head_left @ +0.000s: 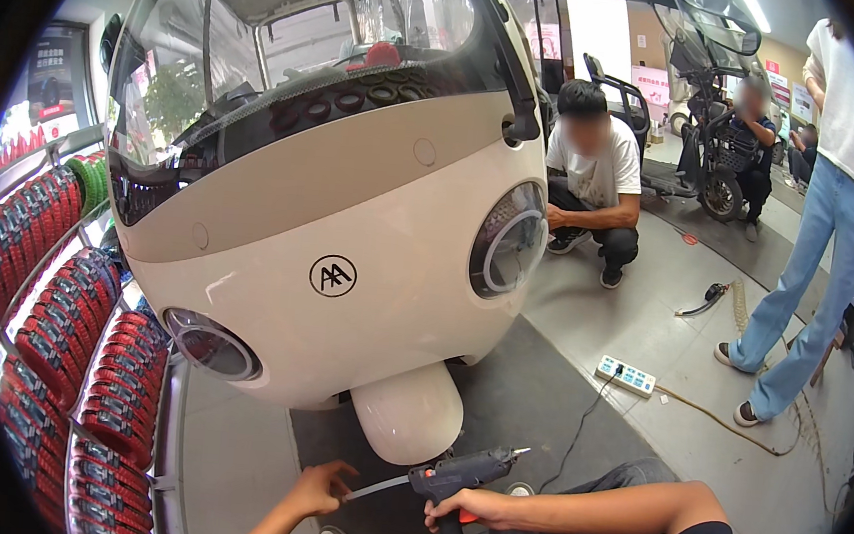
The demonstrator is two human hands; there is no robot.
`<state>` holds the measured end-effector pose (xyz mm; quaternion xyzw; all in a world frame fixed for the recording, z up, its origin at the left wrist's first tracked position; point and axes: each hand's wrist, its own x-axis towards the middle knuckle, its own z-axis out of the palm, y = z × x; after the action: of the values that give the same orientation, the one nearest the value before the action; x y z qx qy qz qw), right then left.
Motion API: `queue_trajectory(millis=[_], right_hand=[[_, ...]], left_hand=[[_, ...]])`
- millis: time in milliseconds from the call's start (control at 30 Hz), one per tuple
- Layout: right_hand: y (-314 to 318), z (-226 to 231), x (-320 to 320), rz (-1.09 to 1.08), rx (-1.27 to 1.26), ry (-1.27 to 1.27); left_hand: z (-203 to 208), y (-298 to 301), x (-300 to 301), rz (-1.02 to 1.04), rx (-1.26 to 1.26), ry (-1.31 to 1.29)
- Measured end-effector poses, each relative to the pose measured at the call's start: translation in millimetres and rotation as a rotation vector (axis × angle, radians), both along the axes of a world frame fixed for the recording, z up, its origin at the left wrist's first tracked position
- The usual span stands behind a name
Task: The person uses a hot glue gun to apply glue around the perimeter of a vehicle's headlight lens. They hold the lens with one hand and apply the glue with the other, working around the circular edge.
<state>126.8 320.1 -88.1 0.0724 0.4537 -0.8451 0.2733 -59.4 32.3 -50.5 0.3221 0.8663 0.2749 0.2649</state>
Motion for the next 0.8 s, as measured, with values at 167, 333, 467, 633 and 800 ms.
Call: queue_trajectory(millis=[167,333,467,633,800], right_hand=[[-1,3,2,-0.016,0.000,0.013],[-3,1,2,-0.010,0.012,-0.012],[-2,-1,2,-0.005,0.017,-0.012],[-1,-2,1,0.013,0.018,0.006],[3,-11,-4,0.030,0.003,-0.033]], left_hand=[[9,6,6,0.003,-0.055,0.040],[9,5,7,0.001,-0.082,0.048],[4,7,3,-0.017,-0.087,0.067],[7,8,6,-0.019,-0.099,0.072],[-1,4,2,-0.048,-0.070,0.071]])
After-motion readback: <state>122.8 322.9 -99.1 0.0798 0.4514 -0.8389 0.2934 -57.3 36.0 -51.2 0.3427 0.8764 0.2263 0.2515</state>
